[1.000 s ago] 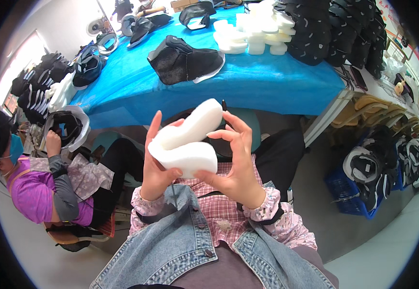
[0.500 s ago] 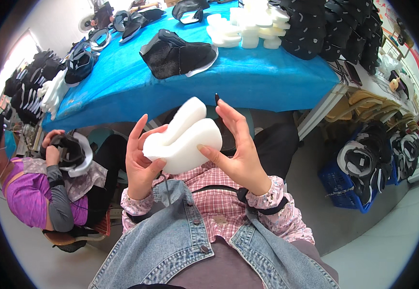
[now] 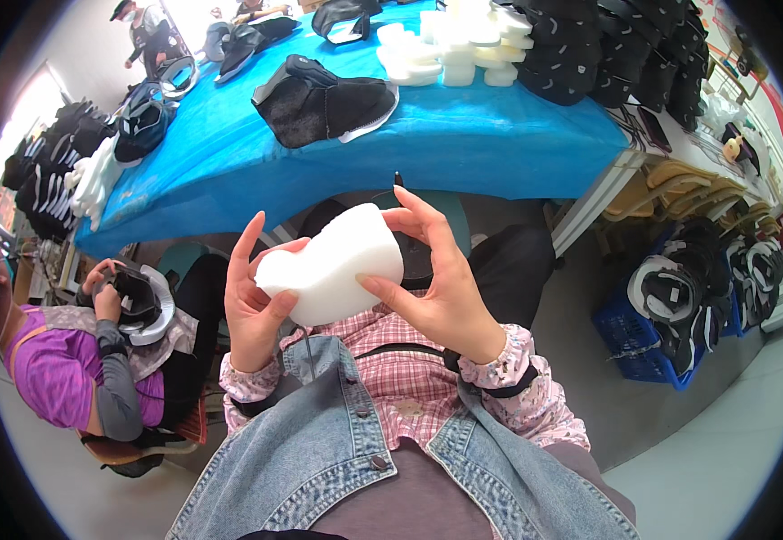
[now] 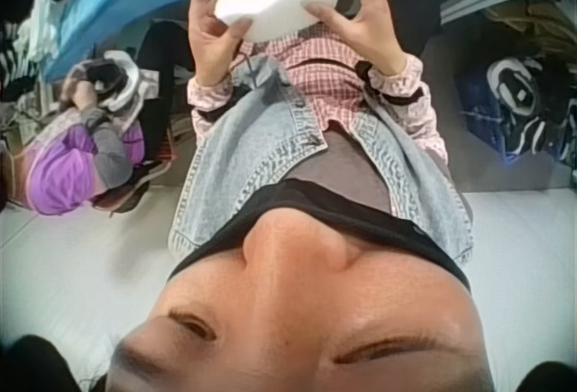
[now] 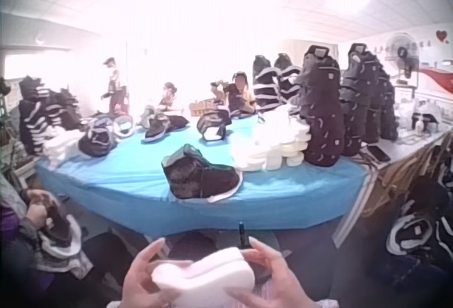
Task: The person assembles shoe components by hand, first checking the interior of a black shoe upper, turning it over to inspect the outer surface, and then picking up a white foam midsole and pressing it into the shoe upper while seated at a production table.
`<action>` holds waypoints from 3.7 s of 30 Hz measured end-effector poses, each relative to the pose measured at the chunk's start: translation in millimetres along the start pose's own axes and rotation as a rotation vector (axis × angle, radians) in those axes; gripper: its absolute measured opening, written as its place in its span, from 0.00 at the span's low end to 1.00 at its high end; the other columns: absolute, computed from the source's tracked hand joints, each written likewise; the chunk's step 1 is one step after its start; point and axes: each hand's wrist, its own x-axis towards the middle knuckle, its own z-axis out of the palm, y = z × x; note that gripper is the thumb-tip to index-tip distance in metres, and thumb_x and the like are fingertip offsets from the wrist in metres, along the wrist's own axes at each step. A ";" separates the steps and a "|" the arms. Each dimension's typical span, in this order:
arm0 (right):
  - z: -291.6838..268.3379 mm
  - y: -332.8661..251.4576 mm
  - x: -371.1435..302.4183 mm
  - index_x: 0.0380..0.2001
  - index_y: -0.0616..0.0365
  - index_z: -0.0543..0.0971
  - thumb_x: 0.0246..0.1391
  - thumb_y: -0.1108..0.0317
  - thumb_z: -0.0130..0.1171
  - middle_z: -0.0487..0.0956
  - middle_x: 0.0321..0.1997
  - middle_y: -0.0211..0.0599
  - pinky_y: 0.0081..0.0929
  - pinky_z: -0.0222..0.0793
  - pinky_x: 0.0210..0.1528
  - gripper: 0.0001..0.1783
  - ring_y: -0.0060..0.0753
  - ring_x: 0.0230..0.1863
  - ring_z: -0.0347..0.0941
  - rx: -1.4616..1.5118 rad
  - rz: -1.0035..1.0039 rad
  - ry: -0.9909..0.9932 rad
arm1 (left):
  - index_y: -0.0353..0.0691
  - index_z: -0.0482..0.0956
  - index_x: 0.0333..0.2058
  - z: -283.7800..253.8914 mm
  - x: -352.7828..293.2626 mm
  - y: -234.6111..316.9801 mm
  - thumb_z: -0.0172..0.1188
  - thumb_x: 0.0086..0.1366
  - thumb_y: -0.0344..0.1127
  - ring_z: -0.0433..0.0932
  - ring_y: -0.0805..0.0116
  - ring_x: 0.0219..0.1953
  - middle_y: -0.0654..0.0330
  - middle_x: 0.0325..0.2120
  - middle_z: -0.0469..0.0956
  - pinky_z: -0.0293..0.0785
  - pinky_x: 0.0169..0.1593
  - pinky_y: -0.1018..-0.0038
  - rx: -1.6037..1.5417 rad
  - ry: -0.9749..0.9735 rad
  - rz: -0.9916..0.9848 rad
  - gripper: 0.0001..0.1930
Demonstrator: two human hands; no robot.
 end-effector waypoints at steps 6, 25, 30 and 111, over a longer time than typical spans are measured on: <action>0.7 -0.6 -0.4 0.62 0.63 0.55 0.44 0.65 0.69 0.70 0.50 0.43 0.32 0.59 0.60 0.46 0.34 0.54 0.66 -0.019 -0.001 0.016 | 0.36 0.45 0.64 1.0 -0.4 0.5 0.68 0.54 0.36 0.76 0.61 0.48 0.44 0.48 0.73 0.75 0.49 0.70 0.007 0.042 -0.002 0.47; 3.1 0.2 -4.1 0.46 0.61 0.72 0.46 0.63 0.67 0.68 0.42 0.33 0.24 0.63 0.50 0.25 0.27 0.45 0.67 0.208 0.069 -0.078 | 0.38 0.41 0.65 -1.0 -2.1 -4.0 0.64 0.53 0.27 0.70 0.67 0.51 0.58 0.47 0.69 0.67 0.55 0.70 0.030 -0.058 -0.100 0.47; 3.7 1.0 -4.4 0.46 0.61 0.71 0.47 0.64 0.67 0.67 0.43 0.33 0.23 0.64 0.48 0.25 0.27 0.46 0.67 0.210 0.058 -0.081 | 0.38 0.42 0.65 1.2 -1.7 -3.9 0.63 0.54 0.28 0.71 0.68 0.50 0.58 0.46 0.70 0.67 0.54 0.71 0.039 -0.036 -0.088 0.46; 27.6 -28.9 -27.1 0.43 0.56 0.76 0.50 0.65 0.60 0.77 0.43 0.41 0.29 0.70 0.46 0.16 0.34 0.45 0.73 -0.204 0.277 0.065 | 0.45 0.79 0.34 121.4 57.7 87.8 0.63 0.56 0.33 0.73 0.64 0.32 0.63 0.31 0.73 0.68 0.37 0.71 -0.335 -0.679 0.744 0.06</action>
